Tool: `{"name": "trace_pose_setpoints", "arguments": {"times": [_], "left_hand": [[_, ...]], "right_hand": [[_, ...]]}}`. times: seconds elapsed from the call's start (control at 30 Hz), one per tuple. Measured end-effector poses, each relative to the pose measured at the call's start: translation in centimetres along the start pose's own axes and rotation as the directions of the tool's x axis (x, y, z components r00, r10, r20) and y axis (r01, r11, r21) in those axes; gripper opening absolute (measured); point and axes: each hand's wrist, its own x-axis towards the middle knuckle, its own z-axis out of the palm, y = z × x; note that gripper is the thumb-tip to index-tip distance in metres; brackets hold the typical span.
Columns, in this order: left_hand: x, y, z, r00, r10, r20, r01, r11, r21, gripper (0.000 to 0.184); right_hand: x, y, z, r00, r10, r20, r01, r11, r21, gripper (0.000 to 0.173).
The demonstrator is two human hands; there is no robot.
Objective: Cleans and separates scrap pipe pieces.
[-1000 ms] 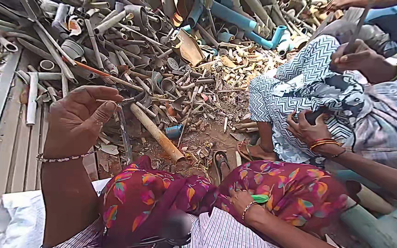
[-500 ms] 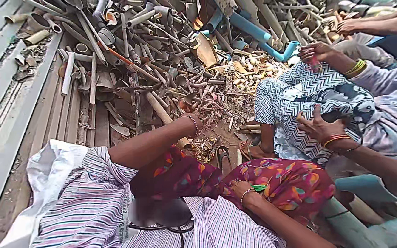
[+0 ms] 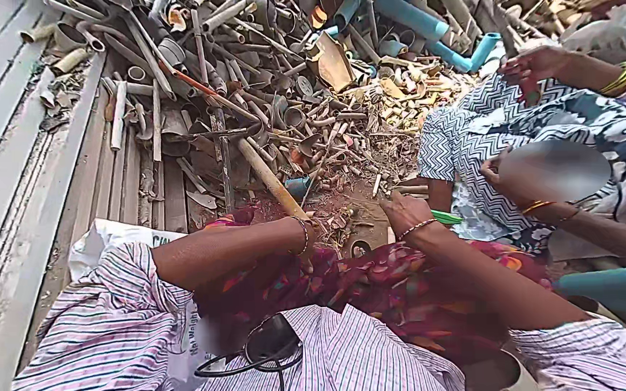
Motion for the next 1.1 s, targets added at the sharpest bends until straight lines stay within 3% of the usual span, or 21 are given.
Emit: {"name": "trace_pose_setpoints", "arguments": {"times": [0.1,0.2,0.33,0.43,0.5,0.6,0.73,0.83,0.93,1.03,1.1], "left_hand": [[-3.1,0.9,0.3,0.952,0.03,0.305,-0.024,0.999,-0.023,0.075],[-1.8,0.1,3.4,0.925,0.058,0.374,-0.042,0.998,-0.053,0.069],[-3.1,0.6,1.0,0.831,0.079,0.551,-0.023,0.994,-0.108,0.067],[-2.7,0.3,-0.1,0.828,0.179,0.531,-0.128,0.983,-0.132,0.054],[-2.9,1.2,-3.1,0.81,0.147,0.567,-0.088,0.988,-0.13,0.049],[-2.1,0.3,-4.9,0.819,0.053,0.571,0.014,0.993,-0.113,0.056],[0.5,-3.5,-6.2,0.938,0.095,0.333,-0.003,0.963,-0.269,0.083],[2.5,-4.5,-5.2,0.958,0.242,0.154,-0.156,0.89,-0.429,0.075],[5.8,-5.5,-1.7,0.866,0.441,0.234,-0.252,0.791,-0.558,0.063],[8.2,-6.7,2.1,0.762,0.517,0.39,-0.152,0.728,-0.669,0.056],[8.9,-7.0,3.3,0.685,0.509,0.521,-0.026,0.732,-0.681,0.065]], "right_hand": [[2.4,0.6,-0.1,0.995,-0.086,-0.057,0.089,0.995,0.055,0.035],[4.0,1.8,0.0,0.991,-0.126,-0.034,0.129,0.984,0.12,0.036],[5.1,3.4,-0.6,0.991,-0.13,-0.018,0.131,0.975,0.182,0.039],[5.9,4.3,-0.3,0.988,-0.139,-0.071,0.15,0.969,0.195,0.036],[6.1,4.6,-0.3,0.989,-0.141,-0.033,0.145,0.968,0.204,0.035],[6.4,4.9,-0.8,0.978,-0.156,0.141,0.126,0.972,0.2,0.039],[7.7,6.2,0.4,0.971,-0.138,0.195,0.096,0.973,0.21,0.042],[8.6,6.9,1.5,0.976,-0.094,0.198,0.057,0.981,0.184,0.044],[9.2,6.4,1.9,0.97,-0.113,0.216,0.084,0.987,0.135,0.043],[10.5,5.2,1.3,0.924,-0.206,0.323,0.155,0.972,0.177,0.038],[11.9,4.7,0.2,0.852,-0.271,0.448,0.185,0.956,0.226,0.04]]}}
